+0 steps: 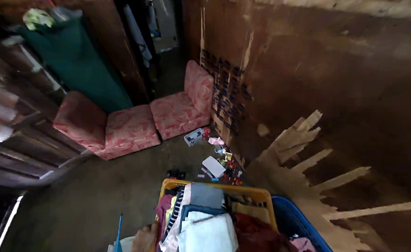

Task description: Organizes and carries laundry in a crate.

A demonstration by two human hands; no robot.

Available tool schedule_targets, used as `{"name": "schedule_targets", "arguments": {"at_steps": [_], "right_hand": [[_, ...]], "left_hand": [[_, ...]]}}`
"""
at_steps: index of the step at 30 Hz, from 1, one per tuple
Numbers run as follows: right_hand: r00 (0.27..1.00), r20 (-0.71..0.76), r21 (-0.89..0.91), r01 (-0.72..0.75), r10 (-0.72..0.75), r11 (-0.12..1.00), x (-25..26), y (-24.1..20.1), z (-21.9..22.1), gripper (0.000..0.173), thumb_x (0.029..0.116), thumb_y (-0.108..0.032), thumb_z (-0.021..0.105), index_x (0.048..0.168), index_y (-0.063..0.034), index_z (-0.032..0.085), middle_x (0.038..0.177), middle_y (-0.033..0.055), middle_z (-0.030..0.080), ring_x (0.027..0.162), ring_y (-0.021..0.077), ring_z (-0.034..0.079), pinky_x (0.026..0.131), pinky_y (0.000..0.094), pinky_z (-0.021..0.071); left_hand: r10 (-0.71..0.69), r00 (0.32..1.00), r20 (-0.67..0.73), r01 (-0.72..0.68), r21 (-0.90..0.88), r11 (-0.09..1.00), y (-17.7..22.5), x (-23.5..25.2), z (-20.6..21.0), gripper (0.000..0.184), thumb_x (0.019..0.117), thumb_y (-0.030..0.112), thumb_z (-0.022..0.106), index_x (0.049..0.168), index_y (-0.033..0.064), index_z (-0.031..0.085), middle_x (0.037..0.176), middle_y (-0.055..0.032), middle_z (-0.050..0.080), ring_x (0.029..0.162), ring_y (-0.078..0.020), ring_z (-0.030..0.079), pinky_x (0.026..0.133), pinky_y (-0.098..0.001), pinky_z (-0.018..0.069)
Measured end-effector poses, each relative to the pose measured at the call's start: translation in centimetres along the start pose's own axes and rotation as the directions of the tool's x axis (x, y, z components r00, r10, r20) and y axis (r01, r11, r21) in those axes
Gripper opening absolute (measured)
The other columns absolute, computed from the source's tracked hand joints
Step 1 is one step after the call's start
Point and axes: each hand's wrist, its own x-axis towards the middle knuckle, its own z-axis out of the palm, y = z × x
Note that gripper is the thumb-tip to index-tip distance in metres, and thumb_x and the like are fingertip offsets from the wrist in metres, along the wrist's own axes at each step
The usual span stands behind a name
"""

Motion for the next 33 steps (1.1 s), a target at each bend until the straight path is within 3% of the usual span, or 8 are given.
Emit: {"name": "schedule_targets", "arguments": {"at_steps": [5,9,13,18,21,26,30,33], "right_hand": [[0.99,0.104,-0.021,0.093,-0.09,0.995,6.1,-9.2,0.1,0.023,0.0962,0.0,0.057,0.114,0.0127,0.065,0.1,0.0262,0.065,0.089,0.0305,0.062,0.083,0.0504,0.0502],[0.972,0.17,-0.015,0.165,-0.16,0.986,9.9,-16.7,2.6,0.018,0.0959,0.0,0.062,0.11,0.0102,0.067,0.1,0.0251,0.067,0.091,0.0311,0.063,0.084,0.0502,0.0512],[0.974,0.208,-0.084,0.113,-0.094,0.99,13.3,-19.8,6.0,0.024,0.0965,-0.005,0.064,0.116,0.0095,0.067,0.109,0.0296,0.066,0.102,0.0393,0.063,0.092,0.0564,0.0493],[0.971,0.236,-0.191,0.07,-0.023,0.979,18.3,-22.5,11.0,0.029,0.0964,-0.011,0.066,0.118,0.0087,0.067,0.115,0.0302,0.066,0.11,0.0418,0.062,0.097,0.0582,0.0471],[0.978,0.207,-0.223,0.057,-0.01,0.973,21.8,-26.2,14.6,0.033,0.1001,-0.014,0.063,0.123,0.0084,0.065,0.121,0.0303,0.065,0.114,0.04,0.062,0.101,0.0551,0.0473],[0.993,0.119,-0.175,0.002,0.019,0.985,26.7,-34.4,18.4,0.034,0.0966,-0.003,0.063,0.128,0.0096,0.06,0.124,0.0299,0.062,0.115,0.0372,0.06,0.1,0.0519,0.0469],[0.997,0.07,-0.179,-0.01,0.023,0.984,29.3,-38.8,20.4,0.025,0.0969,-0.007,0.064,0.116,0.0096,0.065,0.107,0.0252,0.065,0.096,0.0296,0.062,0.088,0.0482,0.0508],[0.994,0.095,-0.259,-0.032,0.058,0.965,32.0,-40.5,20.4,0.03,0.0977,-0.011,0.064,0.117,0.0121,0.064,0.108,0.0293,0.065,0.098,0.0356,0.063,0.09,0.0542,0.0492]], "left_hand": [[-0.09,0.982,-0.165,0.052,-0.22,0.974,2.7,-0.6,-2.2,0.057,0.112,0.036,0.034,0.123,-0.011,0.064,0.125,-0.0365,0.062,0.123,-0.0505,0.058,0.104,-0.064,0.0422],[-0.151,0.949,-0.278,0.051,-0.336,0.94,4.1,2.3,-5.5,0.057,0.1102,0.04,0.039,0.117,-0.0094,0.067,0.119,-0.035,0.065,0.118,-0.0504,0.06,0.1,-0.0664,0.0438],[-0.215,0.934,-0.287,0.095,-0.382,0.919,5.7,5.1,-7.8,0.052,0.1086,0.04,0.044,0.113,-0.0057,0.069,0.114,-0.0318,0.067,0.113,-0.0482,0.063,0.096,-0.0662,0.0454],[-0.283,0.931,-0.232,0.185,-0.369,0.911,7.3,11.4,-9.5,0.056,0.1087,0.04,0.041,0.116,-0.009,0.068,0.119,-0.0351,0.065,0.118,-0.051,0.061,0.099,-0.0666,0.0455],[-0.27,0.94,-0.21,0.191,-0.331,0.924,10.4,15.5,-13.5,0.054,0.1088,0.038,0.042,0.114,-0.0078,0.069,0.119,-0.0337,0.066,0.118,-0.0492,0.062,0.099,-0.0649,0.0461],[-0.225,0.943,-0.247,0.126,-0.361,0.924,16.1,22.1,-21.1,0.049,0.1091,0.034,0.043,0.113,-0.0079,0.069,0.116,-0.0337,0.067,0.116,-0.0497,0.063,0.099,-0.0658,0.0459],[-0.191,0.943,-0.274,0.091,-0.34,0.936,20.9,26.5,-27.2,0.049,0.1102,0.032,0.041,0.115,-0.0086,0.068,0.118,-0.0336,0.066,0.119,-0.0488,0.061,0.1,-0.0641,0.0448],[-0.15,0.947,-0.284,0.06,-0.304,0.951,24.3,30.3,-30.3,0.048,0.1098,0.032,0.043,0.116,-0.0075,0.068,0.119,-0.0328,0.066,0.119,-0.0479,0.062,0.1,-0.0631,0.0452]]}}
